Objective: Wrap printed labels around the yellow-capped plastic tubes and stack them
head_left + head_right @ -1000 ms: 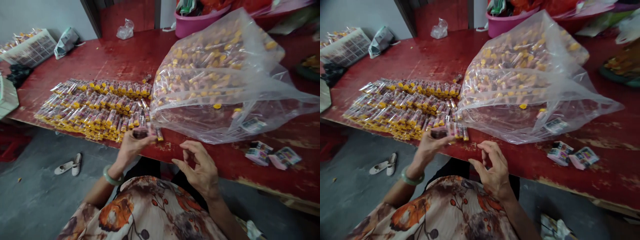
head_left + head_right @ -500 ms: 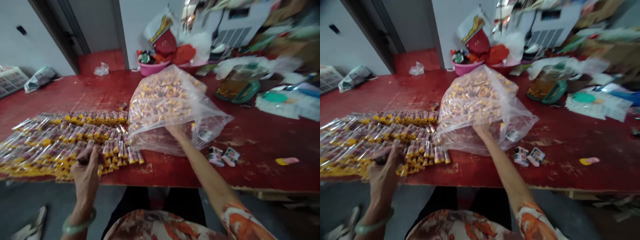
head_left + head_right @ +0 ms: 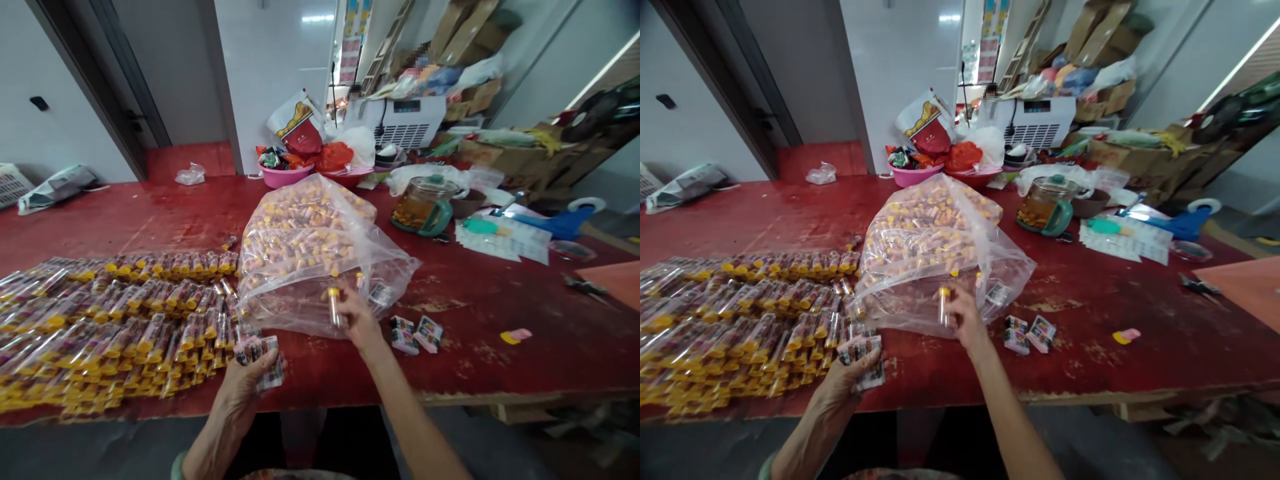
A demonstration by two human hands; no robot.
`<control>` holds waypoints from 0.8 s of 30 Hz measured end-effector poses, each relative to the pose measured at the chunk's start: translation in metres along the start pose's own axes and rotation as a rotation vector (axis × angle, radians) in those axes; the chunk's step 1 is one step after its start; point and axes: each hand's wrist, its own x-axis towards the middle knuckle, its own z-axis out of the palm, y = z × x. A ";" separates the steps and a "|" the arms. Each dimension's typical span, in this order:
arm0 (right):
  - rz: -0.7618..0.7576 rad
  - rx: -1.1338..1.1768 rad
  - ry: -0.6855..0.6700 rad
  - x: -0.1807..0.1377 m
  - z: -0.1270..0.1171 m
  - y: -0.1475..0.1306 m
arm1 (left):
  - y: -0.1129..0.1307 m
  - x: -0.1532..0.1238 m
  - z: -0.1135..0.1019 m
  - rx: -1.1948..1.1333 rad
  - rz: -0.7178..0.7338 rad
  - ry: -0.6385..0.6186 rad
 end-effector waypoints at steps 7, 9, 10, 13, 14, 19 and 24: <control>0.463 1.088 -0.199 -0.093 0.014 -0.031 | -0.020 0.011 0.017 0.087 -0.043 -0.124; 0.488 0.924 -0.207 -0.101 0.016 -0.041 | -0.022 0.010 0.018 0.067 0.006 -0.174; 0.471 0.821 -0.211 -0.103 0.016 -0.046 | -0.023 0.009 0.019 0.054 0.022 -0.199; 0.395 0.614 -0.227 -0.103 0.014 -0.054 | -0.025 0.006 0.018 0.055 -0.011 -0.257; 0.380 0.603 -0.228 -0.102 0.013 -0.054 | -0.025 0.005 0.017 0.070 -0.043 -0.263; 0.423 0.685 -0.286 -0.096 0.016 -0.049 | -0.022 0.000 0.013 0.115 -0.150 -0.259; 0.399 0.660 -0.291 -0.092 0.007 -0.046 | -0.020 0.002 0.011 0.121 -0.125 -0.205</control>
